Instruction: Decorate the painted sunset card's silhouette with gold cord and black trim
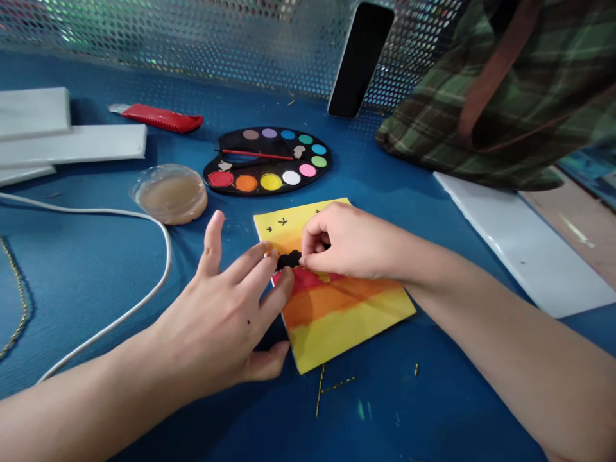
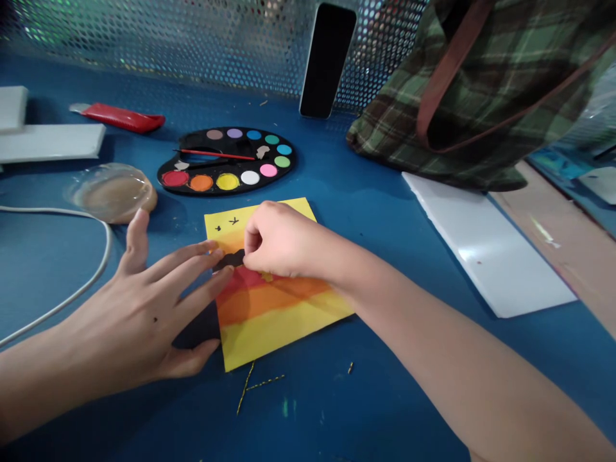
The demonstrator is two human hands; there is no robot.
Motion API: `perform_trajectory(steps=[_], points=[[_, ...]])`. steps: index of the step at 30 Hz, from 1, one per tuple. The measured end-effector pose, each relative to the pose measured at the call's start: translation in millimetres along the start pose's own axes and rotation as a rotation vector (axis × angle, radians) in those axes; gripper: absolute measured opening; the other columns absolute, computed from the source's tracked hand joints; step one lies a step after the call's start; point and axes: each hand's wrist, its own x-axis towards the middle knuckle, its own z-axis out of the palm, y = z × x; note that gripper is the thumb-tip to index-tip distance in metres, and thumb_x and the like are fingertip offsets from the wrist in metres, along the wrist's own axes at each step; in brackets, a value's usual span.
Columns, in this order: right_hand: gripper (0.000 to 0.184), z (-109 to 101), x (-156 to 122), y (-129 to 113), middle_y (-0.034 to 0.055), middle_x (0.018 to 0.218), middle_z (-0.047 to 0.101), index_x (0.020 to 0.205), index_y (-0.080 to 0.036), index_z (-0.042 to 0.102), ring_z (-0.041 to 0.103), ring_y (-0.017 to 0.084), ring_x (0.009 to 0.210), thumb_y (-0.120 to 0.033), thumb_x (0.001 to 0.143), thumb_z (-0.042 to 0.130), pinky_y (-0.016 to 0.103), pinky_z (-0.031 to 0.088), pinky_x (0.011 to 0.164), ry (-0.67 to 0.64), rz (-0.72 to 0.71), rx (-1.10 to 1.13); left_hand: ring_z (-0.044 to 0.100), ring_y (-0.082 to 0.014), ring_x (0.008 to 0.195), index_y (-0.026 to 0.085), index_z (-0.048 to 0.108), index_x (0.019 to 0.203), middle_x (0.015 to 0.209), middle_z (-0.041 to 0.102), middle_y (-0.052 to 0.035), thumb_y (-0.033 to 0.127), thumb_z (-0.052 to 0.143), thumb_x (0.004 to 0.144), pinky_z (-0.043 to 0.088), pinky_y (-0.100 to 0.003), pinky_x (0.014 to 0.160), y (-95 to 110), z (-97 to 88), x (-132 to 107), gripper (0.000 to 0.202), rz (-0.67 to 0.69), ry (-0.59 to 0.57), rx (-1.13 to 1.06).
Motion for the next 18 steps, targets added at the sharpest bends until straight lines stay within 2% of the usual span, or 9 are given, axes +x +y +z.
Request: perform_trajectory(steps=[8, 14, 18], points=[[0.009, 1.1, 2.2, 1.0, -0.0013, 0.056, 0.06, 0.06, -0.016, 0.06, 0.051, 0.009, 0.049, -0.01, 0.062, 0.055, 0.021, 0.037, 0.044, -0.03, 0.018, -0.053, 0.063, -0.0366, 0.103, 0.005, 0.066, 0.106, 0.1, 0.067, -0.0239, 0.029, 0.039, 0.084, 0.024, -0.082, 0.096, 0.6, -0.9, -0.2, 0.042, -0.016, -0.015, 0.027], [0.01, 4.8, 3.1, 0.2, 0.0002, 0.059, 0.059, 0.057, -0.016, 0.058, 0.049, 0.009, 0.051, -0.009, 0.063, 0.055, 0.022, 0.033, 0.043, -0.006, -0.051, -0.168, 0.063, -0.036, 0.104, 0.007, 0.065, 0.108, 0.101, 0.067, -0.0215, 0.03, 0.041, 0.082, 0.019, -0.081, 0.101, 0.2, -1.5, -0.2, 0.042, -0.014, -0.044, 0.034], [0.01, 5.0, 3.5, 3.6, -0.0005, 0.059, 0.059, 0.055, -0.017, 0.056, 0.05, 0.008, 0.051, -0.01, 0.063, 0.055, 0.022, 0.033, 0.042, 0.004, -0.065, -0.147, 0.063, -0.037, 0.103, 0.006, 0.065, 0.108, 0.099, 0.066, -0.0216, 0.029, 0.04, 0.082, 0.021, -0.082, 0.098, 0.6, -0.7, -0.3, 0.043, -0.005, -0.031, 0.041]])
